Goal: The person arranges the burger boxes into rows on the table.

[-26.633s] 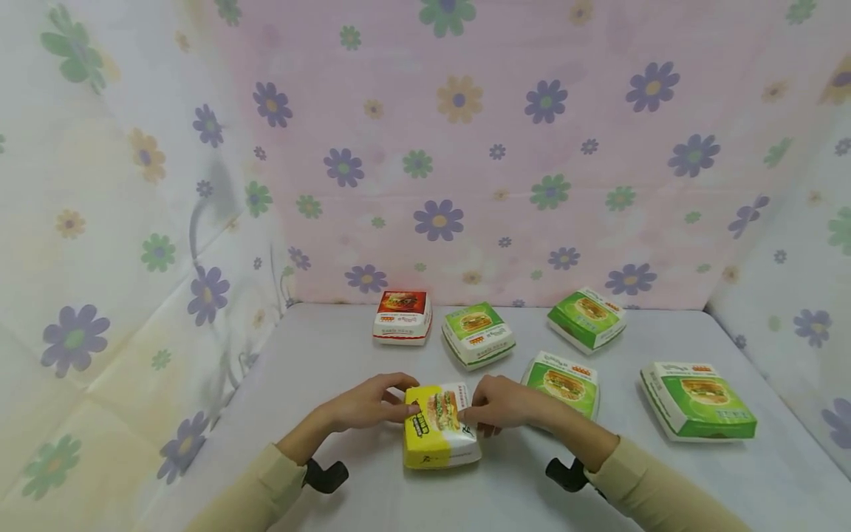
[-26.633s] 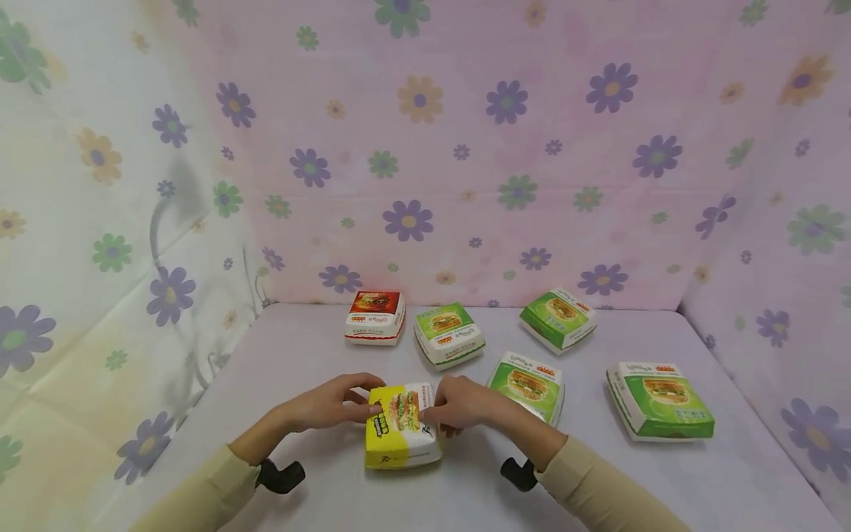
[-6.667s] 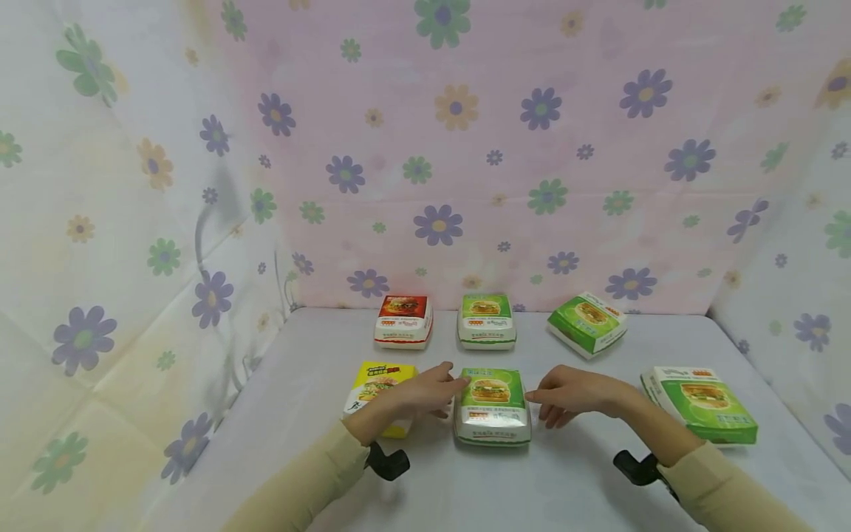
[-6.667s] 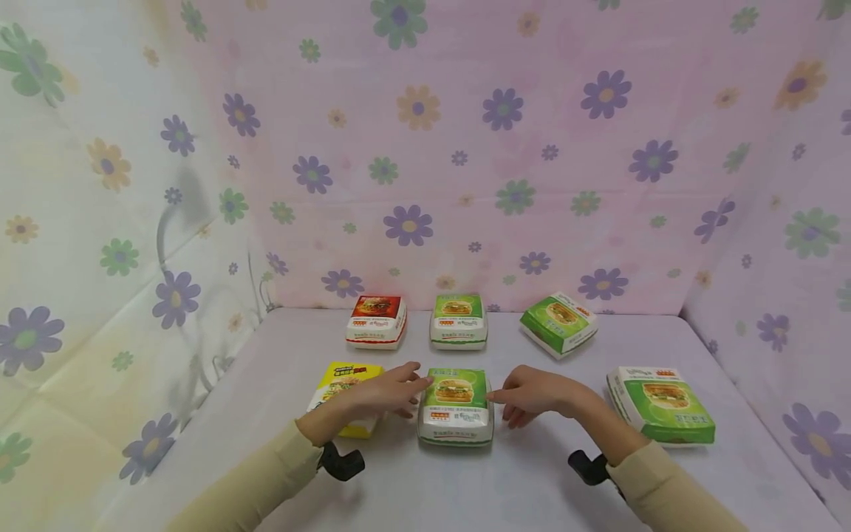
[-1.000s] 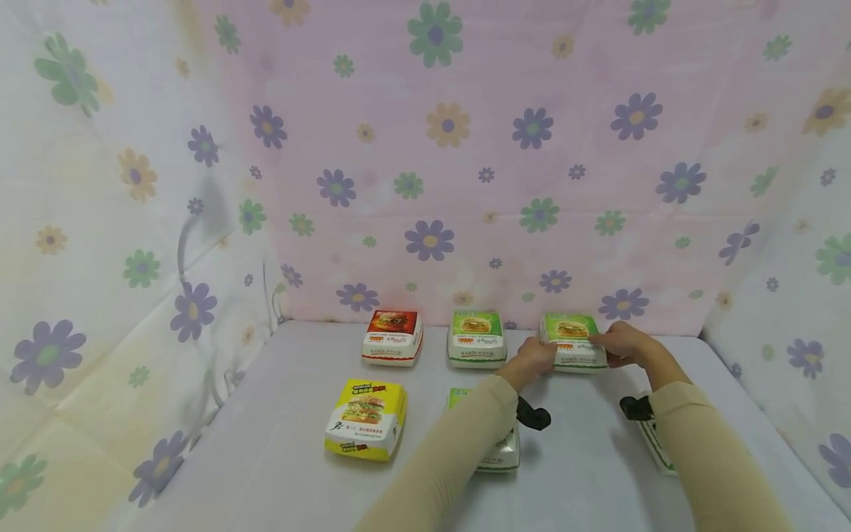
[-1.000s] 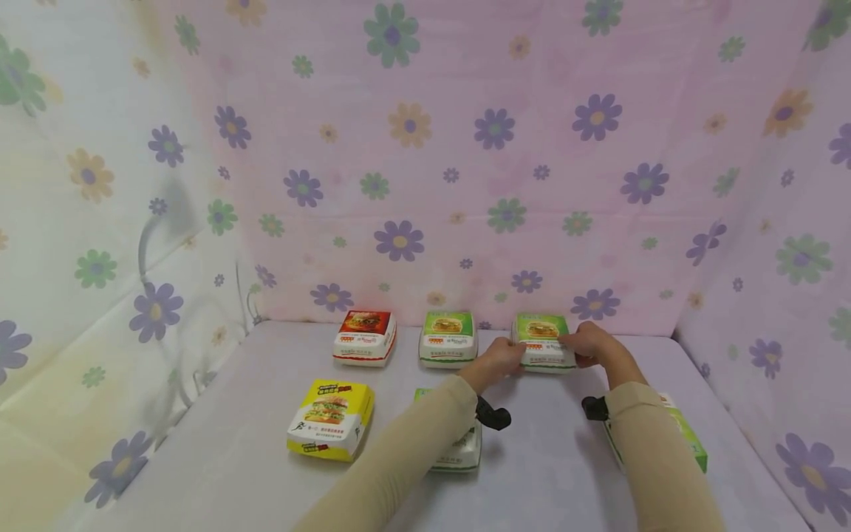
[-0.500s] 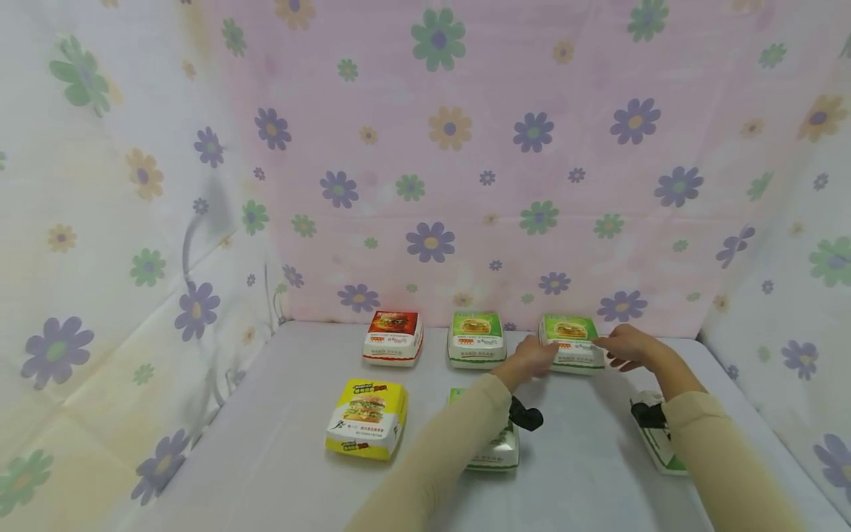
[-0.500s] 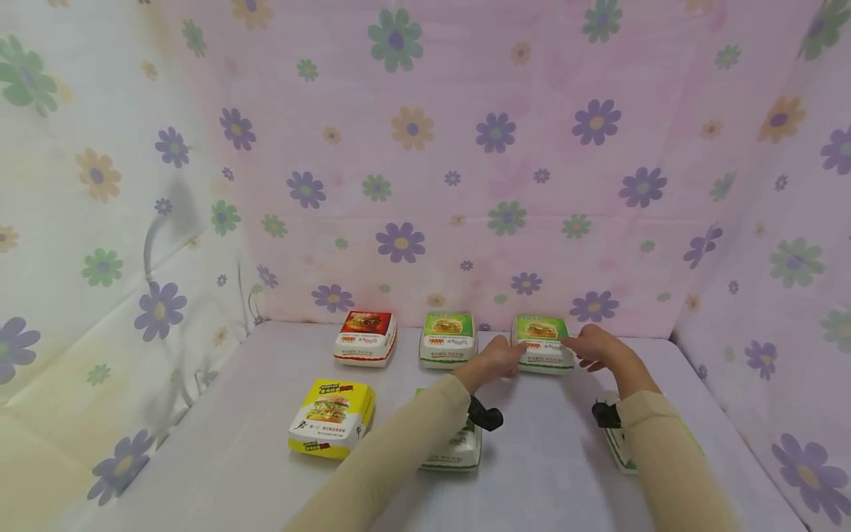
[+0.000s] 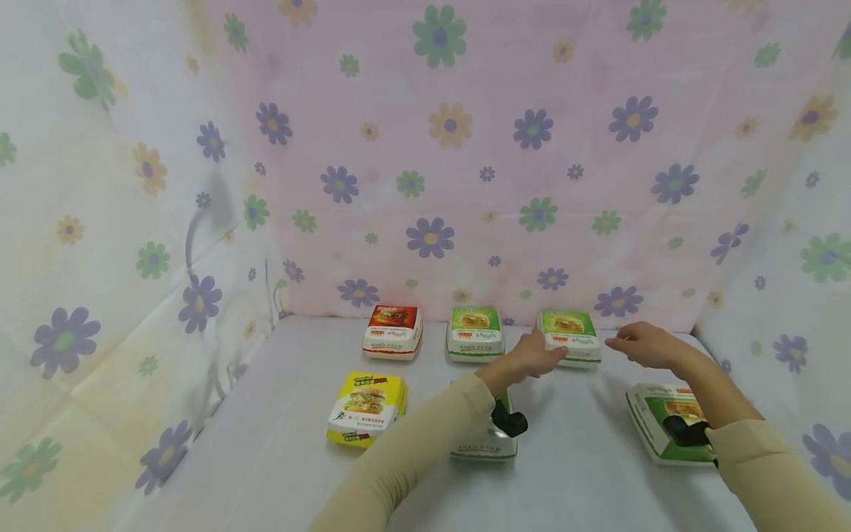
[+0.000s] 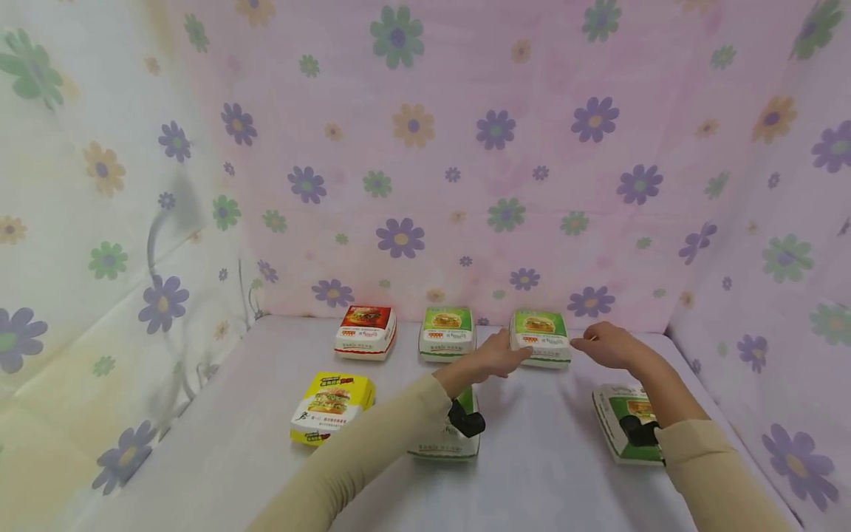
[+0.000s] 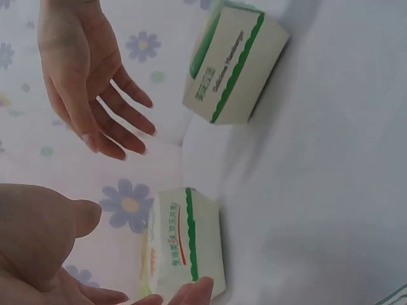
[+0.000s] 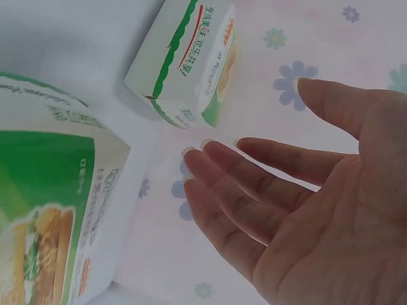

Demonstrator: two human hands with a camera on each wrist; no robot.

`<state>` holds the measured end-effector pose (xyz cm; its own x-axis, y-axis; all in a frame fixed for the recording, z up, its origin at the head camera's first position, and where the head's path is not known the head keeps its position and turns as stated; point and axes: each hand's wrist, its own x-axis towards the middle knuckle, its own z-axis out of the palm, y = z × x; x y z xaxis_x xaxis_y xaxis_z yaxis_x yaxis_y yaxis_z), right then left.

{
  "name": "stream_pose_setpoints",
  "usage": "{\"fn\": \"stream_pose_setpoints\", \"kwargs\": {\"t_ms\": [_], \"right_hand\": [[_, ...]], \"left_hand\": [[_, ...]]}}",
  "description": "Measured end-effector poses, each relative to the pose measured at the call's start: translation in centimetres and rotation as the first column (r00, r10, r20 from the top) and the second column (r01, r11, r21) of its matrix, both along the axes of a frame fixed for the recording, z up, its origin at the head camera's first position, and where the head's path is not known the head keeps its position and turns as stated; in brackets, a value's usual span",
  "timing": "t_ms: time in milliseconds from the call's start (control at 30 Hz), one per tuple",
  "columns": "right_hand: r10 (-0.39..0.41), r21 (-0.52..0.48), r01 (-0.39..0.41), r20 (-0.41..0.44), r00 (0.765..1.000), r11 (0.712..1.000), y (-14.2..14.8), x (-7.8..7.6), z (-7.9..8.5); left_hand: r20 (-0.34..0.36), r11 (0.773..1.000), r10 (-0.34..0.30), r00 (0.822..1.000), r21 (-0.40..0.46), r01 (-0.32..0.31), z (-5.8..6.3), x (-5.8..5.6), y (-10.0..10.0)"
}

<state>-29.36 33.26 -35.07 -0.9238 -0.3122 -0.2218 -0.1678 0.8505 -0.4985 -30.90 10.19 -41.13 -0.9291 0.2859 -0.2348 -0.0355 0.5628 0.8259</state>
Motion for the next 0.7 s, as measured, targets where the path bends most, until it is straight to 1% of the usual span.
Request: {"fn": "stream_pose_setpoints", "kwargs": {"t_ms": [100, 167, 333, 433, 567, 700], "right_hand": [[0.016, 0.033, -0.014, -0.055, 0.998, 0.999, 0.3, 0.9, 0.4], [0.008, 0.045, -0.004, -0.081, 0.997, 0.999, 0.4, 1.5, 0.6], [-0.013, 0.03, 0.017, -0.127, 0.992, 0.999, 1.3, 3.0, 0.7], [-0.011, 0.028, 0.016, -0.149, 0.989, 0.999, 2.2, 3.6, 0.7], [-0.026, 0.026, 0.03, -0.146, 0.989, 0.999, 3.9, 4.3, 0.5], [-0.05, 0.026, 0.054, -0.134, 0.99, 0.998, 5.6, 5.0, -0.2]], "left_hand": [[-0.024, 0.999, -0.045, 0.999, -0.027, 0.044, 0.5, 0.4, -0.1], [-0.044, 0.997, -0.069, 0.997, -0.023, 0.068, 0.6, 0.9, -0.2], [-0.084, 0.992, -0.12, 0.989, -0.054, 0.116, 1.1, 2.5, -0.1], [-0.088, 0.986, -0.157, 0.984, -0.073, 0.151, 1.3, 3.3, 0.3], [-0.092, 0.979, -0.199, 0.976, -0.064, 0.193, 0.9, 4.1, 1.2], [-0.078, 0.977, -0.208, 0.975, -0.067, 0.203, 0.1, 5.1, 2.3]]}}
